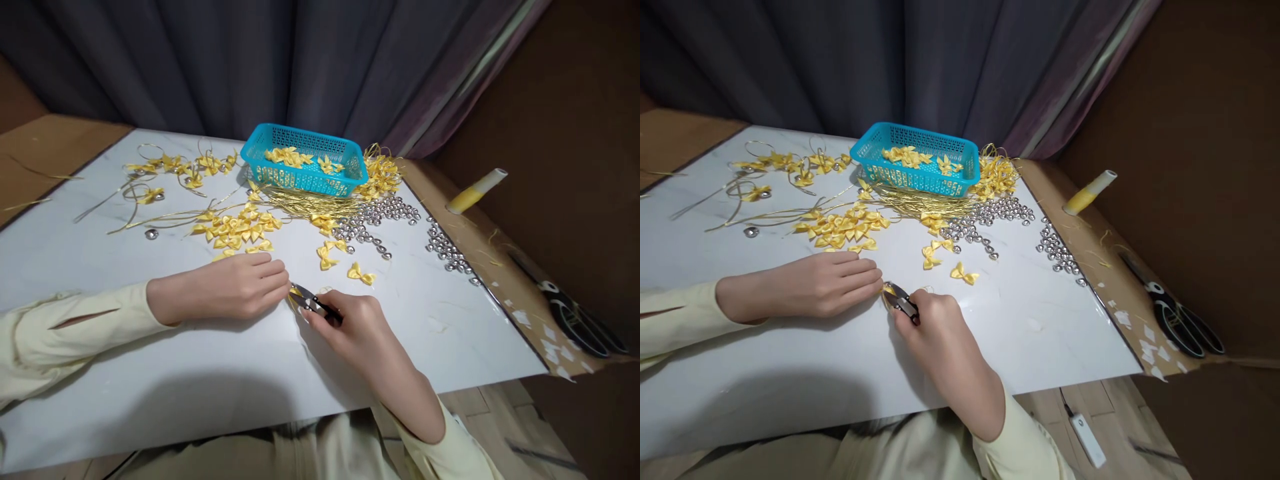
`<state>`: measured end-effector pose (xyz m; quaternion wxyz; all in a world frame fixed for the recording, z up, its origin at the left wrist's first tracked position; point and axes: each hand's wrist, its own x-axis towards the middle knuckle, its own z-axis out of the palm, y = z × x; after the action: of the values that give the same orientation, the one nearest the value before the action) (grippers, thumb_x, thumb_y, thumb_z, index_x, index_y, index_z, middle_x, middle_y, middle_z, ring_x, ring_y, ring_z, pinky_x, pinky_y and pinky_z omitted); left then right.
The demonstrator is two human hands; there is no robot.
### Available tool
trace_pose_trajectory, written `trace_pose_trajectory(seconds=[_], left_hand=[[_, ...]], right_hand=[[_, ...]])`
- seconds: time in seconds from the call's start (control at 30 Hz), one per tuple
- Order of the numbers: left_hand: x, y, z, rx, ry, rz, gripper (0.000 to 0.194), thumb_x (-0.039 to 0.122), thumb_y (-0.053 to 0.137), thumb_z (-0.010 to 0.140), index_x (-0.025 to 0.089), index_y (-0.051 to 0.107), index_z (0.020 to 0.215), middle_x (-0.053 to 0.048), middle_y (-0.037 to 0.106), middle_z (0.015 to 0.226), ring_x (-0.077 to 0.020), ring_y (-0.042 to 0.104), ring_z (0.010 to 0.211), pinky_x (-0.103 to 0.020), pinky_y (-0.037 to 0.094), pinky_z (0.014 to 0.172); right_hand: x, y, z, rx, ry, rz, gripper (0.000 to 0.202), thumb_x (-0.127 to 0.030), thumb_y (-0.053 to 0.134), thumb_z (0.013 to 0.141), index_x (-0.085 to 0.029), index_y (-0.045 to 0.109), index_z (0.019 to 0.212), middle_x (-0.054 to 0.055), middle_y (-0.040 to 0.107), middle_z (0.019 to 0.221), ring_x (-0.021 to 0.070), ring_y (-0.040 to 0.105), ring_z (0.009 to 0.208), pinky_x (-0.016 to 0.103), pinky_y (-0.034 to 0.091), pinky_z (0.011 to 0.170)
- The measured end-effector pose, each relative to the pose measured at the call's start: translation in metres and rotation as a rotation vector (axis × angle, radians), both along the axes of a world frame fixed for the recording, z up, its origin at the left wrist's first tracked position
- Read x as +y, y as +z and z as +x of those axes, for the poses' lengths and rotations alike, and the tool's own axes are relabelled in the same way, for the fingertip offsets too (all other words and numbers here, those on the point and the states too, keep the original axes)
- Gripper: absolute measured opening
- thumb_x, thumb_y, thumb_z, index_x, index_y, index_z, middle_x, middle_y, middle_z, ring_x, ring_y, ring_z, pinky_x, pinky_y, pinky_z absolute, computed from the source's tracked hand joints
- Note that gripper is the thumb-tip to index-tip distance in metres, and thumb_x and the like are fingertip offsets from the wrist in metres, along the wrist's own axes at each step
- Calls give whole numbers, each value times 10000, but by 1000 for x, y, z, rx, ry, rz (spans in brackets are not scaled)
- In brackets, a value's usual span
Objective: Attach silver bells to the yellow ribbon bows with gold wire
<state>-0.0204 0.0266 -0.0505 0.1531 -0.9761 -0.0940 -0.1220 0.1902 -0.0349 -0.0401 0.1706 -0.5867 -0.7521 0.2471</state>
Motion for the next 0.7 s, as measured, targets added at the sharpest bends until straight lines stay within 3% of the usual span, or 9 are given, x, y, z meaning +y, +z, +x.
trace_pose_trajectory(seconds=[0.13,0.4,0.7], left_hand=[[-1,3,2,45,-20,87,351,81,337,958,147,621,763,-99,680,841,-198,591,730,-327,427,626],[-1,-3,1,-50,5,-103,314,117,358,964,184,618,803,-83,674,809,-183,600,731,-304,434,630],[0,-6,-1,-89,-1,-126,268,115,392,953,178,626,838,-83,673,807,-185,606,733,-299,456,669]], right_hand=[[0,-1,-3,8,3,6,128,-185,620,784,-133,633,668,-11,545,503,89,394,450,211,302,478],[5,-13,-8,35,22,76,193,-169,605,796,-170,519,623,-39,480,502,82,353,449,207,278,460],[4,-16,-14,26,74,114,188,-162,565,841,-172,501,665,-29,518,553,87,366,461,225,289,491]])
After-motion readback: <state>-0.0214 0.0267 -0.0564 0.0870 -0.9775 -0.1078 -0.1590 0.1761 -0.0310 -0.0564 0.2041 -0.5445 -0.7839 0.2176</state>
